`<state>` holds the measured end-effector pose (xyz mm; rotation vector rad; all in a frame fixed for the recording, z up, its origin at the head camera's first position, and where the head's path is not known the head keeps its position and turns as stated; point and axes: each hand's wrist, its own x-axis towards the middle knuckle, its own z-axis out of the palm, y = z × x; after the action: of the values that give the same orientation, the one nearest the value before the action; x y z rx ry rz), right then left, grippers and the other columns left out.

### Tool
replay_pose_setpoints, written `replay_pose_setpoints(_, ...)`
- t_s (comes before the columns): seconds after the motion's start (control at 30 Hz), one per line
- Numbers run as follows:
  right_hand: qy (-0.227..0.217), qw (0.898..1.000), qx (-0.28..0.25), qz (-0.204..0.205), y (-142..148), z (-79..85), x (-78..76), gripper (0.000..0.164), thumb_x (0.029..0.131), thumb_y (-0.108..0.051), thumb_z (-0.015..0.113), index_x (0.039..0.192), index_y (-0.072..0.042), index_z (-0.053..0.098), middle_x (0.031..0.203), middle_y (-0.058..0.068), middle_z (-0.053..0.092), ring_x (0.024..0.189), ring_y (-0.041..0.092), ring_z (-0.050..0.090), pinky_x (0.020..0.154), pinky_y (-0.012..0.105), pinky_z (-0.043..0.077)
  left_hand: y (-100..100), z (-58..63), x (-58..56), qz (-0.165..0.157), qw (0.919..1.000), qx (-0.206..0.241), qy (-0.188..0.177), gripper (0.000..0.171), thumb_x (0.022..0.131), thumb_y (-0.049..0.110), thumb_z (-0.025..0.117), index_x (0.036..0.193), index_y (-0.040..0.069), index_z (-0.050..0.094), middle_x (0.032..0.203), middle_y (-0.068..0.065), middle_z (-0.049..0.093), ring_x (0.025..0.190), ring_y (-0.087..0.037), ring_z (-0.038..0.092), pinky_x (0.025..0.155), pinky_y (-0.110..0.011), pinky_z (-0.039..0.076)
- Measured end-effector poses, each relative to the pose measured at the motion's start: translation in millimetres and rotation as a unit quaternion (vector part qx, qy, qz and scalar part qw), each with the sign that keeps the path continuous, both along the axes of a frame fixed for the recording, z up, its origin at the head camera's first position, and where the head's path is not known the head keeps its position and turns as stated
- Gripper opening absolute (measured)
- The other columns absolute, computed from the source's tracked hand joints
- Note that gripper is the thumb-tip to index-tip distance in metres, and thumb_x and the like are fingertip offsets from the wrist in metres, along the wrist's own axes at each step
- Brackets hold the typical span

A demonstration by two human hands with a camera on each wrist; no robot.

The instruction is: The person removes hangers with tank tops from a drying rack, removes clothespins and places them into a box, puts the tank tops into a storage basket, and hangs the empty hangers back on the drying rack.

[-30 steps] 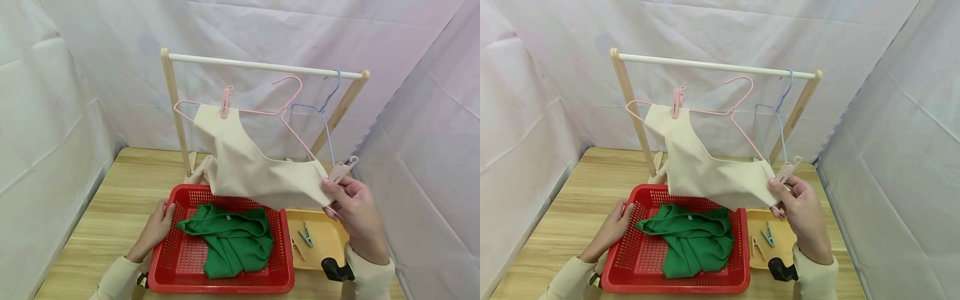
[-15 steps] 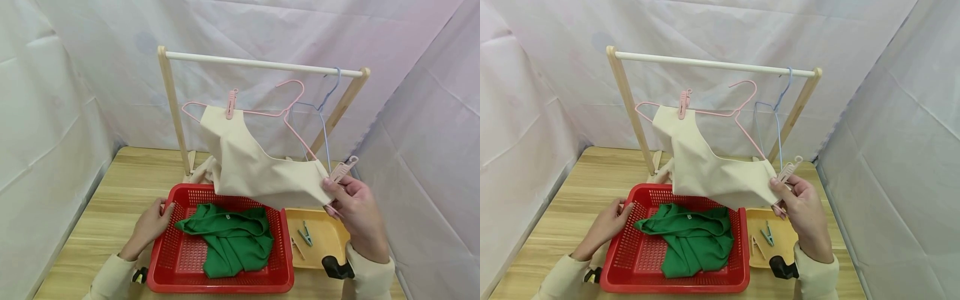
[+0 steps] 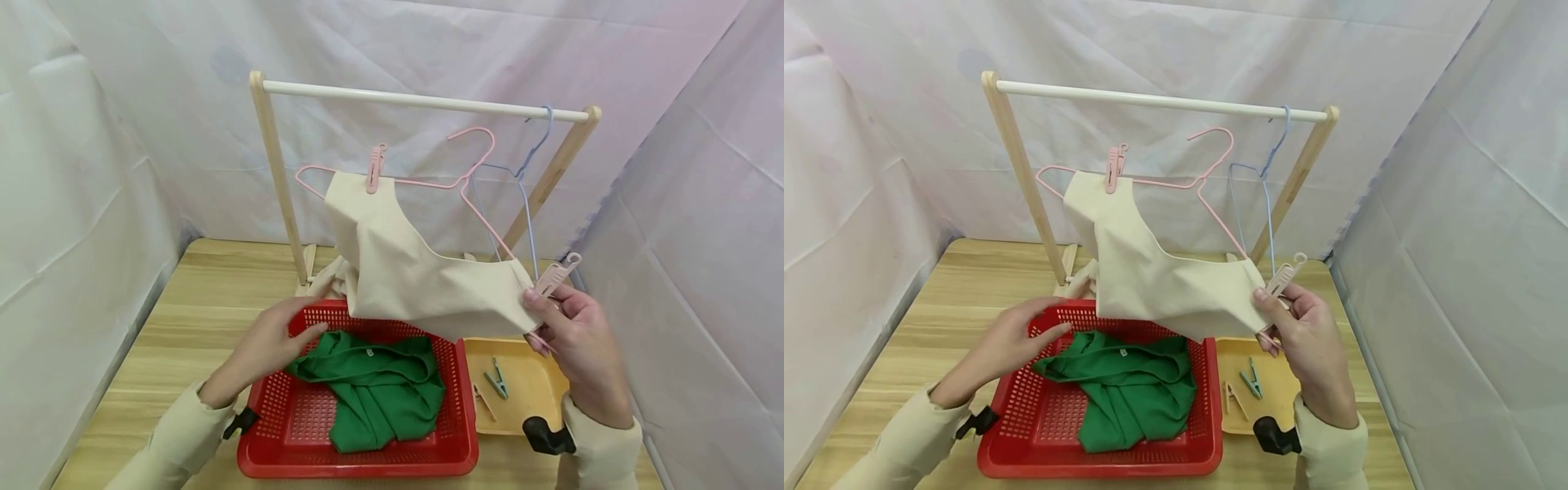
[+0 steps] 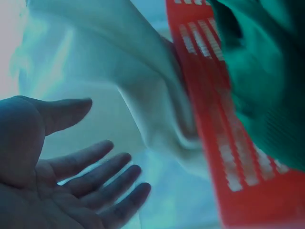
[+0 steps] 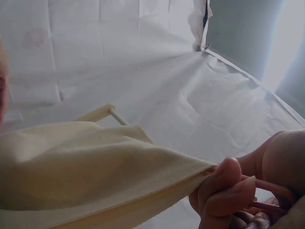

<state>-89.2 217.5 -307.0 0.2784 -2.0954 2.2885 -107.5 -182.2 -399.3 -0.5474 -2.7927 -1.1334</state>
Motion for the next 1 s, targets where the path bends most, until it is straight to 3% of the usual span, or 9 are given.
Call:
replay_pose_setpoints(0.13, 0.002, 1.0, 0.0, -0.001, -2.0, -0.3, -0.1, 0.011, 0.1, 0.003, 0.051, 0.099, 0.001, 0.062, 0.075, 0.004, 0.069, 0.043, 0.009, 0.049, 0.037, 0.03, 0.027, 21.3, 9.5, -8.6, -0.041, 0.9987, 0.028, 0.009, 0.044, 0.088, 0.021, 0.077, 0.129, 0.009, 0.064, 0.13, -0.008, 0.065, 0.123, -0.028, 0.059, 0.1, -0.049, 0.048)
replay_pose_setpoints(0.27, -0.001, 1.0, 0.006, -0.005, -3.1, -0.3, -0.3, 0.01, 0.1, 0.002, 0.052, 0.099, 0.0, 0.062, 0.075, 0.003, 0.069, 0.043, 0.01, 0.049, 0.037, 0.027, 0.031, 35.8, 10.6, -16.5, -0.048, 0.9982, 0.036, 0.003, 0.043, 0.086, 0.023, 0.079, 0.124, 0.009, 0.067, 0.124, -0.005, 0.068, 0.119, -0.025, 0.061, 0.097, -0.046, 0.05)
replay_pose_setpoints(0.47, 0.004, 1.0, 0.003, -0.003, -3.4, -0.4, -0.6, 0.01, 0.1, 0.002, 0.052, 0.1, 0.001, 0.062, 0.076, 0.005, 0.069, 0.043, 0.01, 0.05, 0.037, 0.028, 0.031, 45.5, 3.1, -27.7, -0.066, 0.9964, 0.053, -0.002, 0.018, 0.088, 0.014, 0.076, 0.105, 0.011, 0.075, 0.101, 0.002, 0.073, 0.094, -0.018, 0.065, 0.083, -0.038, 0.053)
replay_pose_setpoints(0.6, 0.002, 1.0, 0.019, -0.013, -2.7, -0.2, -0.2, 0.008, 0.1, 0.0, 0.053, 0.1, 0.001, 0.061, 0.076, 0.004, 0.069, 0.044, 0.01, 0.05, 0.037, 0.026, 0.033, 46.0, 1.2, -29.7, -0.052, 0.9975, 0.047, -0.003, 0.008, 0.092, 0.007, 0.07, 0.096, 0.011, 0.076, 0.089, 0.003, 0.072, 0.074, -0.012, 0.055, 0.067, -0.028, 0.047)
replay_pose_setpoints(0.83, -0.013, 0.997, 0.058, -0.044, 0.4, 1.7, 3.0, 0.008, 0.1, -0.008, 0.058, 0.104, -0.002, 0.06, 0.076, 0.001, 0.069, 0.046, 0.009, 0.053, 0.041, 0.021, 0.04, 43.2, 5.7, -28.2, -0.017, 0.9957, 0.085, -0.03, 0.013, 0.1, 0.007, 0.058, 0.105, 0.012, 0.069, 0.078, 0.0, 0.065, 0.06, -0.011, 0.047, 0.057, -0.026, 0.041)
replay_pose_setpoints(1.0, -0.017, 0.995, 0.075, -0.059, -0.6, 1.3, 2.8, 0.011, 0.099, -0.01, 0.061, 0.103, -0.001, 0.059, 0.072, 0.001, 0.066, 0.045, 0.01, 0.053, 0.041, 0.022, 0.04, 41.7, 10.4, -31.4, -0.006, 0.986, 0.157, -0.057, 0.015, 0.102, 0.006, 0.054, 0.109, 0.007, 0.066, 0.089, -0.01, 0.072, 0.07, -0.014, 0.063, 0.061, -0.024, 0.052)
